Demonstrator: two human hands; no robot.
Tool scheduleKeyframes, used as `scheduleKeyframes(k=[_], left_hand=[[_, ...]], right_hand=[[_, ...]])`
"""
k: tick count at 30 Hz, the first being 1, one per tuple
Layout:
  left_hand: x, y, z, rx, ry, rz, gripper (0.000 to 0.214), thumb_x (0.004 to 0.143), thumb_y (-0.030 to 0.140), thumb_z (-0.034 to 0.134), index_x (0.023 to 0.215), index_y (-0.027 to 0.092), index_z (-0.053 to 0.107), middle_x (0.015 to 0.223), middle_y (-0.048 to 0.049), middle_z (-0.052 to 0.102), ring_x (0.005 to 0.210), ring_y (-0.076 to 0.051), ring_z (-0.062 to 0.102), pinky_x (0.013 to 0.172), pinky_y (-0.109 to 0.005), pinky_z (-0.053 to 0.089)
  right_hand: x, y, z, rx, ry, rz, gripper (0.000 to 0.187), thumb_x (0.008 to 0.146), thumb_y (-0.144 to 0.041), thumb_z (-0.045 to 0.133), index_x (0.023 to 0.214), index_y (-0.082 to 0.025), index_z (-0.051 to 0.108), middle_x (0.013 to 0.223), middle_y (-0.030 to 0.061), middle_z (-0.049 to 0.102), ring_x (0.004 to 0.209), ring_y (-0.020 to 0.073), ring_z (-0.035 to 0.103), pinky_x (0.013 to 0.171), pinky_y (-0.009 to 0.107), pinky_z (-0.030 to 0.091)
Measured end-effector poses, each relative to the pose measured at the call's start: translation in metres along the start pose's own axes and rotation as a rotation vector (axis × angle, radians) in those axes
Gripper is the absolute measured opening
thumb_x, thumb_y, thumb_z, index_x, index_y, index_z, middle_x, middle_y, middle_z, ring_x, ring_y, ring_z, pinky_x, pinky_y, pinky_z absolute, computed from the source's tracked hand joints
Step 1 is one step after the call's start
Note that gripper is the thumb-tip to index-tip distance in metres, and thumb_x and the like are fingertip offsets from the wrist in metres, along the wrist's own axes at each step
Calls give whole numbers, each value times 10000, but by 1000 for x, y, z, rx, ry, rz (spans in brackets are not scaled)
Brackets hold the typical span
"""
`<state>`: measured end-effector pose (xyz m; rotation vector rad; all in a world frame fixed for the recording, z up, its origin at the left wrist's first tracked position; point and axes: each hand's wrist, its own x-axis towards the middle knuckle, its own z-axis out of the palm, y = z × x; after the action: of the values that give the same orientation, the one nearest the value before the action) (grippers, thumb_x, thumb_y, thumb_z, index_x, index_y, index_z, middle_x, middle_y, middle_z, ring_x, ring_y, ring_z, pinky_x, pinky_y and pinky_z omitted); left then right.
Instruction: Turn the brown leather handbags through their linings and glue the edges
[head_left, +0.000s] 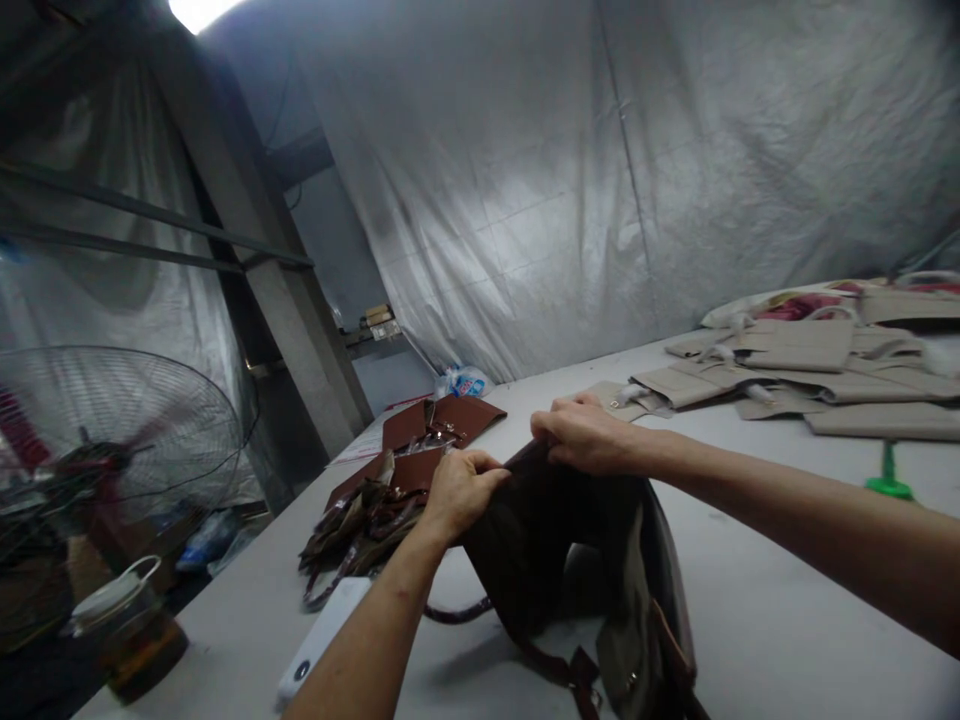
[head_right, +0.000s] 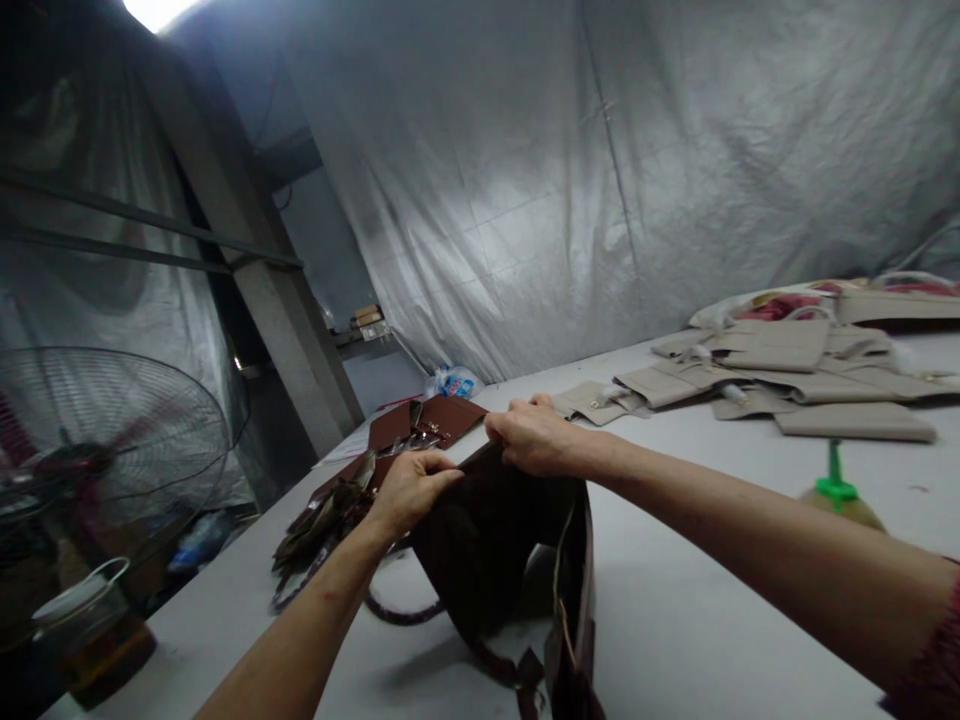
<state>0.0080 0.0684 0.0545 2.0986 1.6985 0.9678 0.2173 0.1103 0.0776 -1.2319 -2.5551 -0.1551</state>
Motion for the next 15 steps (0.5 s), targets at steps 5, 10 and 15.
scheduleKeyframes(k=[5,10,15], left_hand=[[-1,0,2,-59,-19,5,162,717,287,622,692,169,730,686,-25,703,667,-165,616,610,-234,427],[-4,5,3,-66,-20,21,174,720,309,630,692,169,729,683,-23,699,658,-162,607,606,-231,432],[-5,6,4,-64,-20,21,167,721,303,631,696,171,729,684,-26,703,665,-168,611,608,-232,436]], right_hand=[[-1,5,0,-6,42,55,262,765,-204,608,1023,-206,659,881,88,663,907,258,584,820,364,278],[3,-2,0,-35,62,89,326,765,-193,588,1071,-227,695,876,112,687,930,284,587,795,376,259],[6,-5,-2,-48,40,79,209,766,-178,573,876,-228,743,758,102,686,890,255,582,769,369,234]])
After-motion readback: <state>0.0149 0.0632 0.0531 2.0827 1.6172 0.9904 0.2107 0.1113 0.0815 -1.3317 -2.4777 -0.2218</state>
